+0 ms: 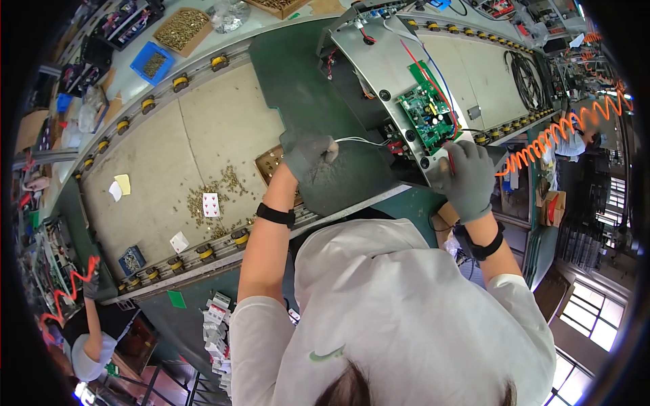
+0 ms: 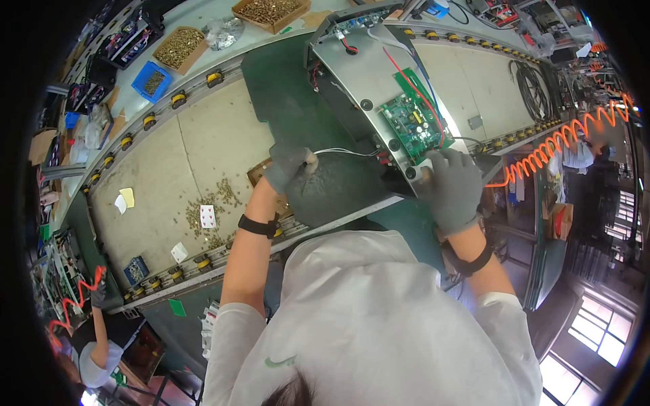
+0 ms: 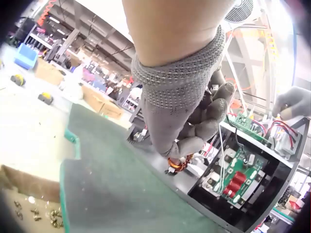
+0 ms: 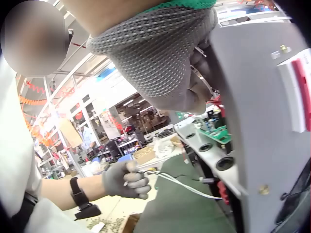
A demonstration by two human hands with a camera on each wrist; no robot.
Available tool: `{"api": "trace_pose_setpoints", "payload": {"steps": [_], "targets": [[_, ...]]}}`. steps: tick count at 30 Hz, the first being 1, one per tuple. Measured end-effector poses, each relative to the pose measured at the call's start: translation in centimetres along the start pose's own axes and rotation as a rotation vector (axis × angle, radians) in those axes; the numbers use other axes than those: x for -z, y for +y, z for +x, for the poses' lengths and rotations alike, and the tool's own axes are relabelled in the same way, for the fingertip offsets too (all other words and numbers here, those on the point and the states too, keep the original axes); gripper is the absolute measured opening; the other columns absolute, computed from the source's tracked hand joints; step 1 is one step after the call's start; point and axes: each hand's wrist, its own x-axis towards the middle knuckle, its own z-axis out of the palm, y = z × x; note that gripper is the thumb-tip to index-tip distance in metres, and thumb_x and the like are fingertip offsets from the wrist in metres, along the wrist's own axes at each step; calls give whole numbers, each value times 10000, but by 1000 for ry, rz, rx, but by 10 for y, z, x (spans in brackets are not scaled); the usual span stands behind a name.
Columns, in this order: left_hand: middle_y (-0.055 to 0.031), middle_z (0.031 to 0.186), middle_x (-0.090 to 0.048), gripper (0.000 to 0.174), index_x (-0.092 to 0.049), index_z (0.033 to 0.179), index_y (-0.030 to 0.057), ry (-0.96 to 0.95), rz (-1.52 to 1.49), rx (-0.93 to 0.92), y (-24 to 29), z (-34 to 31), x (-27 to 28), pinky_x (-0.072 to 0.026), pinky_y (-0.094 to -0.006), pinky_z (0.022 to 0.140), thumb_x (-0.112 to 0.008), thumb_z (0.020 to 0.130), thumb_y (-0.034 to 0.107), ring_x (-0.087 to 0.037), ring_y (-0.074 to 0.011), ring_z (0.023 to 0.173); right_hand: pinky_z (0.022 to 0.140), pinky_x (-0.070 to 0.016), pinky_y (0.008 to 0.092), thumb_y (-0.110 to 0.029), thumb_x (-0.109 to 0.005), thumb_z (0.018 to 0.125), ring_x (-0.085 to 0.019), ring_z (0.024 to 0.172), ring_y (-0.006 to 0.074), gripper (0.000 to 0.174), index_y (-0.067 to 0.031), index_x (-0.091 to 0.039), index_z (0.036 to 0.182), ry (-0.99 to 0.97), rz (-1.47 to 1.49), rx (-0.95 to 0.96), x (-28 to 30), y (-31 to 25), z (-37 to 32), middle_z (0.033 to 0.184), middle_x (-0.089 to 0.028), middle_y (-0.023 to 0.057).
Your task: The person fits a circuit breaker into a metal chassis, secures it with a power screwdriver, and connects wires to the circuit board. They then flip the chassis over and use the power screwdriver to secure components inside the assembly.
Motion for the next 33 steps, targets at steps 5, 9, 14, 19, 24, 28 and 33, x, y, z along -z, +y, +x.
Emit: {"api": "trace_pose_setpoints", "payload": {"steps": [5,9,14,19,24,28,33], "targets": [[-64,572,-559,287,-589,612,3,-198,267,-105,53,-17,-38,-421,-311,559,-544,774,235,-525,-163,545,675,-491,408,-139,-612,810,-575,933,314,367,-136,-562,1173,-341,406,-119,-14,-61,18,1037,-575,113],[-82,611,-584,294,-616,685,-5,-208,630,-195,72,-28,-63,-439,-320,583,-550,794,260,-551,-197,571,706,-480,417,-164,-603,828,-575,873,311,331,-102,-558,1150,-180,496,53,-76,-70,19,1007,-570,108],[-91,881,-617,284,-637,952,10,158,363,-296,38,-15,-69,-469,-307,685,-650,811,255,-573,-190,732,722,-457,453,-163,-518,869,-557,771,402,237,-51,-569,1071,-244,1036,-237,-119,-61,17,828,-595,201],[-90,1075,-604,303,-633,1073,20,401,519,-444,28,-2,-92,-482,-287,786,-679,807,158,-608,-213,848,717,-453,471,-178,-512,858,-569,820,402,239,-41,-573,1044,-248,938,-194,-137,-58,11,850,-605,201],[-89,917,-652,247,-630,1083,10,425,403,-610,13,15,-98,-482,-284,835,-605,860,114,-632,-219,925,709,-452,476,-173,-512,844,-573,832,400,216,-28,-571,992,-278,922,-129,-129,-55,23,851,-607,212],[-59,839,-651,224,-634,1051,-7,470,266,-577,15,13,-104,-484,-272,776,-591,871,120,-625,-172,838,695,-458,461,-201,-551,839,-579,842,367,219,-42,-552,989,-321,775,-26,-115,-53,30,941,-596,184],[-41,819,-620,184,-641,1007,-17,431,-7,-351,9,19,-84,-454,-234,642,-563,852,44,-549,-70,731,753,-456,408,-171,-596,811,-560,913,325,312,-65,-537,1098,-210,690,-37,-49,-55,25,1057,-556,132]]}}
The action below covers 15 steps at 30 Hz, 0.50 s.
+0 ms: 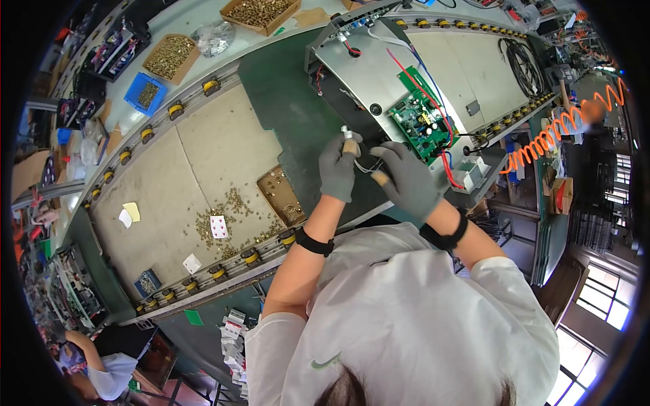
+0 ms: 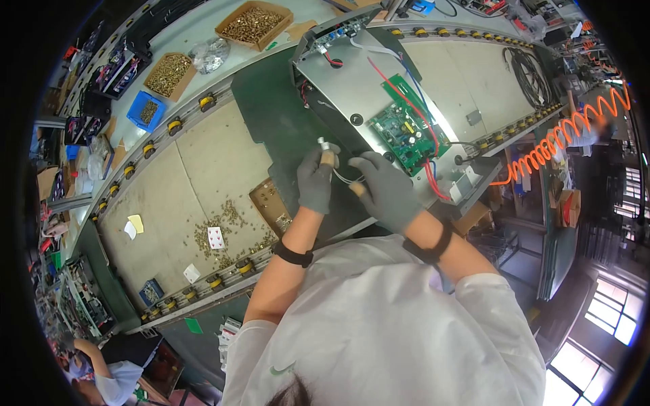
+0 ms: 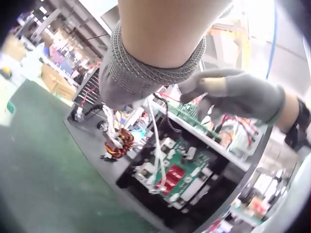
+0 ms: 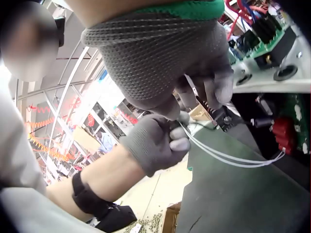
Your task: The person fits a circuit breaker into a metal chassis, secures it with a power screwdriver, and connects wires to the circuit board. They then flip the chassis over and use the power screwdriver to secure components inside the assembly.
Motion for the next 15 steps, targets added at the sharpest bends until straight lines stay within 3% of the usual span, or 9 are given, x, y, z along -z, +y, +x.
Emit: {"api": "trace_pose_setpoints", "payload": {"steps": [1,2,4,6,8,10,12,13,15], "targets": [[-80,852,-654,213,-647,1036,38,-55,253,-18,-1,3,2,-477,-284,660,-575,844,94,-613,-156,736,785,-447,412,-142,-609,783,-553,935,319,323,-77,-561,1097,60,-35,70,9,2,-5,1037,-564,123],[-80,852,-654,213,-647,1036,38,-51,253,-8,-9,5,3,-477,-284,660,-575,844,94,-613,-156,736,785,-447,412,-142,-609,783,-553,935,319,323,-77,-561,1097,51,-32,67,22,0,-11,1037,-564,123],[-120,939,-666,242,-661,1056,124,-312,656,-22,-27,12,4,-491,-357,694,-569,833,146,-643,-286,799,817,-436,427,-133,-615,760,-539,972,321,283,-77,-589,1036,96,-315,54,50,-5,-17,1025,-569,126],[-144,979,-659,227,-669,1060,127,-394,772,109,-18,12,-8,-485,-343,756,-572,868,198,-631,-285,838,825,-432,431,-134,-616,758,-537,973,322,268,-78,-596,1019,161,-402,26,67,-1,-21,1017,-572,125],[-134,960,-654,244,-669,1076,158,-475,918,-36,-22,11,-23,-487,-368,766,-579,852,198,-619,-308,857,832,-429,435,-135,-617,757,-535,975,322,252,-78,-603,1002,226,-490,-5,73,8,-25,1008,-575,125],[-120,933,-647,230,-675,1035,163,-471,922,-33,-21,11,-36,-485,-387,765,-593,821,170,-611,-318,863,828,-430,428,-145,-623,758,-532,959,343,256,-79,-603,1005,313,-537,-11,73,19,-26,1015,-577,121],[-115,901,-637,191,-668,976,117,-417,817,-207,-23,14,-44,-484,-390,756,-600,797,128,-605,-314,834,780,-454,408,-187,-614,779,-562,922,321,257,-93,-602,1018,314,-544,-32,71,23,-30,1031,-584,116],[-115,901,-637,191,-668,976,117,-423,814,-207,-30,15,-44,-484,-390,756,-600,797,128,-605,-314,834,745,-464,395,-208,-608,786,-580,889,306,265,-99,-600,1028,255,-411,-156,70,23,-31,1025,-589,116],[-111,887,-636,158,-656,911,72,-350,678,-481,-45,17,-42,-485,-373,722,-611,762,46,-601,-297,805,710,-474,382,-229,-601,793,-598,857,291,274,-106,-599,1038,197,-279,-283,71,26,-34,1020,-594,117]]}}
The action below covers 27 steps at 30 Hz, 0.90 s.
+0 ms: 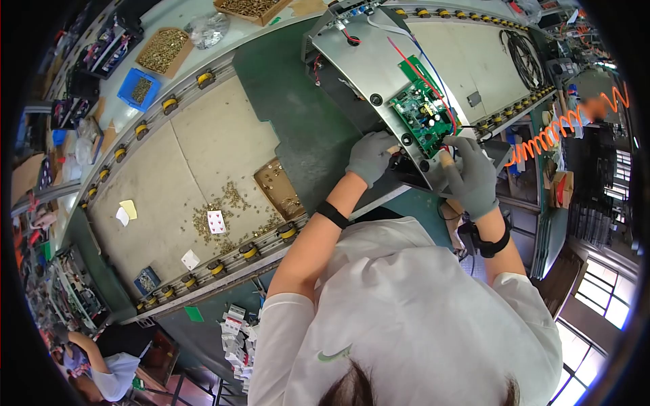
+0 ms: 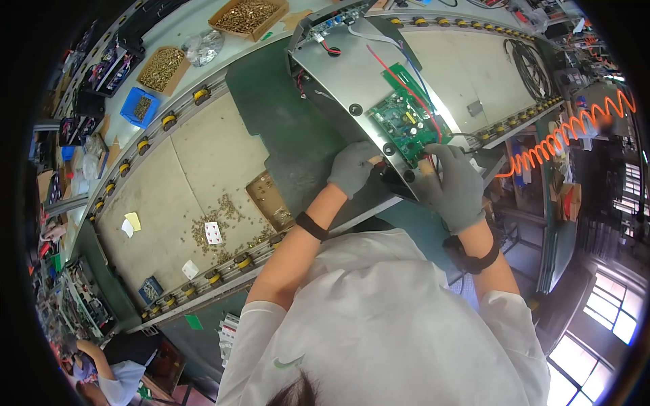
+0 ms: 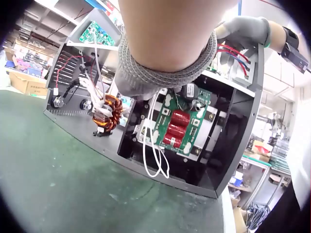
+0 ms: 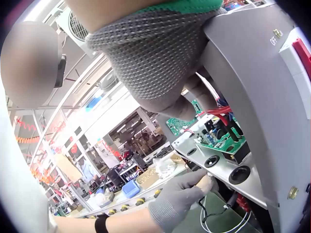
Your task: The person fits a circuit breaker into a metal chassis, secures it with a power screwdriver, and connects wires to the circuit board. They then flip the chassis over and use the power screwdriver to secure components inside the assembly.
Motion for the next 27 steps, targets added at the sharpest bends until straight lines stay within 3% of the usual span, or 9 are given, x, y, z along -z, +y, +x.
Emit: {"api": "trace_pose_setpoints", "payload": {"steps": [4,6,9,12,15,21,23,25,27], "targets": [[-118,834,-632,169,-654,903,40,84,-293,71,-3,-4,-19,-480,-340,667,-604,754,-24,-598,-238,725,658,-477,368,-262,-596,800,-620,767,282,298,-110,-596,1055,-99,3,-65,1,0,2,970,-608,119],[-92,760,-632,141,-660,881,27,11,-531,357,-2,-5,-25,-461,-290,601,-597,775,-41,-571,-159,651,659,-476,369,-259,-601,796,-620,758,289,299,-106,-599,1052,-138,4,-102,2,-3,4,955,-612,121],[-107,800,-677,156,-689,947,33,-98,-564,449,-4,-1,-21,-467,-286,628,-612,812,16,-578,-127,673,647,-475,375,-256,-606,794,-621,739,288,286,-101,-607,1035,-127,26,-90,1,-6,4,936,-616,123],[-36,729,-635,117,-678,880,17,-128,-485,360,4,10,-10,-447,-250,563,-581,821,-12,-548,-84,626,634,-478,379,-248,-618,787,-623,722,290,254,-96,-624,991,-122,1,-74,-1,-7,7,927,-622,124],[-73,747,-651,127,-680,900,-1,-346,-520,501,8,26,4,-471,-268,607,-585,818,-11,-573,-108,653,627,-482,374,-251,-634,779,-627,719,296,241,-88,-634,958,-99,-29,-29,-10,-3,12,927,-629,122],[-130,869,-674,157,-653,953,-15,-410,-475,377,13,21,12,-500,-302,697,-604,804,-12,-629,-164,774,638,-484,365,-273,-660,766,-641,652,261,262,-75,-635,936,-274,92,-97,-12,-7,16,939,-631,125],[-127,861,-674,158,-651,940,-9,-120,-519,440,12,12,-3,-501,-303,699,-624,785,-17,-634,-178,779,652,-486,374,-263,-658,760,-641,684,277,265,-74,-633,944,-319,87,-117,-9,-15,17,956,-624,124],[-125,863,-675,165,-649,930,-11,-62,-565,559,17,10,-15,-502,-303,699,-640,766,-22,-637,-185,774,667,-488,382,-252,-656,755,-641,716,294,268,-72,-631,952,-370,88,-144,-1,-19,18,973,-618,124],[-113,859,-674,209,-658,952,-9,82,-624,508,14,7,-24,-497,-293,685,-653,744,-28,-627,-168,757,717,-490,409,-220,-644,745,-622,838,299,285,-82,-620,994,-396,-181,131,10,-18,21,1010,-600,107]]}}
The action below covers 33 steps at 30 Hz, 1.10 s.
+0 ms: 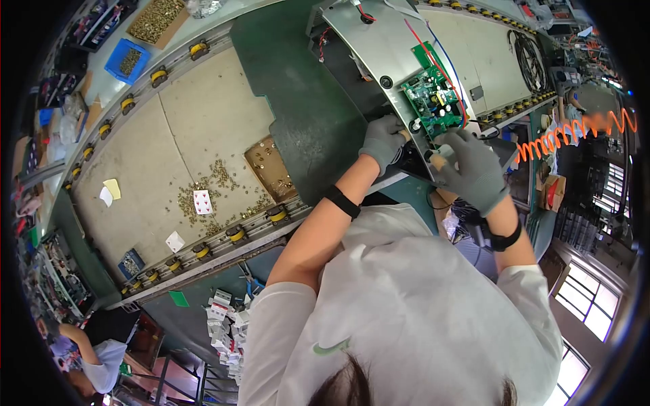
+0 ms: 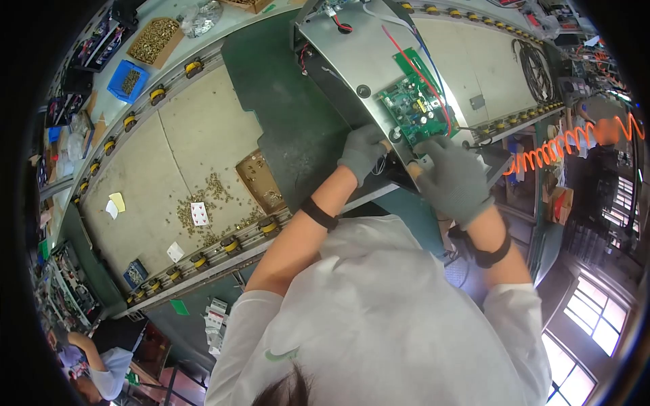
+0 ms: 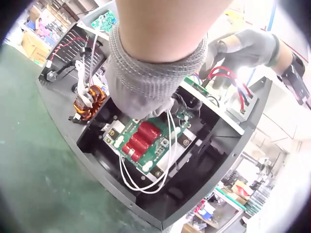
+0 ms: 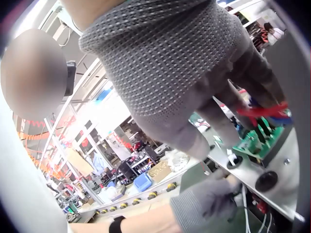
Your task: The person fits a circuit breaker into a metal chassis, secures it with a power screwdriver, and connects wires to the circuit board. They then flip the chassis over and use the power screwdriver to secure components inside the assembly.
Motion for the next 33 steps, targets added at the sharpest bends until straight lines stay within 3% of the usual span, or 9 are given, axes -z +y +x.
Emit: {"api": "trace_pose_setpoints", "payload": {"steps": [1,3,14,20,23,28,29,31,33], "targets": [[-113,859,-674,209,-658,952,-9,-4,-1,1,-4,-1,-1,-497,-293,685,-653,744,-28,-627,-168,757,717,-490,409,-220,-644,745,-622,838,299,285,-82,-620,994,0,0,-4,10,-1,2,1010,-600,107],[-88,927,-688,263,-667,993,-27,-25,-110,307,-3,0,2,-502,-258,729,-646,735,-75,-630,-132,798,774,-488,414,-170,-653,723,-580,949,284,324,-102,-609,1037,107,-148,211,31,2,15,1026,-587,88],[-66,913,-666,307,-631,993,-2,-11,-216,177,-12,5,0,-493,-247,718,-617,707,-114,-615,-125,835,873,-410,302,-181,-648,722,-501,1041,179,387,-169,-605,1106,-76,-584,793,-18,15,82,983,-594,-33],[-80,918,-659,285,-585,1000,3,-30,-94,187,-14,6,2,-494,-264,742,-642,733,-80,-619,-143,856,832,-403,305,-178,-620,738,-510,996,179,386,-198,-617,1124,-314,-682,740,-14,5,88,886,-617,-39],[-92,921,-658,265,-576,1007,7,-106,-273,141,-19,6,9,-488,-253,745,-631,758,-65,-618,-149,855,817,-405,315,-173,-619,740,-511,977,185,370,-186,-631,1110,-237,-711,742,-24,2,87,877,-619,-23],[-152,928,-655,285,-558,1073,43,-20,281,-91,11,-14,26,-502,-371,787,-645,822,147,-640,-297,871,805,-407,318,-160,-614,739,-516,938,198,304,-137,-641,1041,-253,-757,750,-26,-2,87,874,-618,5],[-152,928,-655,285,-558,1073,43,-15,281,-88,18,-24,27,-502,-371,787,-645,822,147,-640,-297,871,803,-408,317,-158,-611,738,-518,927,204,283,-121,-642,1017,-297,-764,741,-24,-3,87,882,-615,17],[-130,993,-652,362,-552,1130,98,96,800,-125,31,-44,28,-492,-392,824,-645,828,276,-626,-339,910,800,-412,319,-154,-611,735,-523,930,208,260,-116,-642,991,-227,-748,740,-23,-3,84,894,-608,28],[-130,995,-658,396,-564,1125,92,53,837,-25,24,-46,25,-490,-394,821,-657,810,312,-628,-332,913,798,-416,321,-150,-611,731,-527,933,212,238,-111,-642,964,-160,-729,733,-22,1,81,905,-601,38]]}}
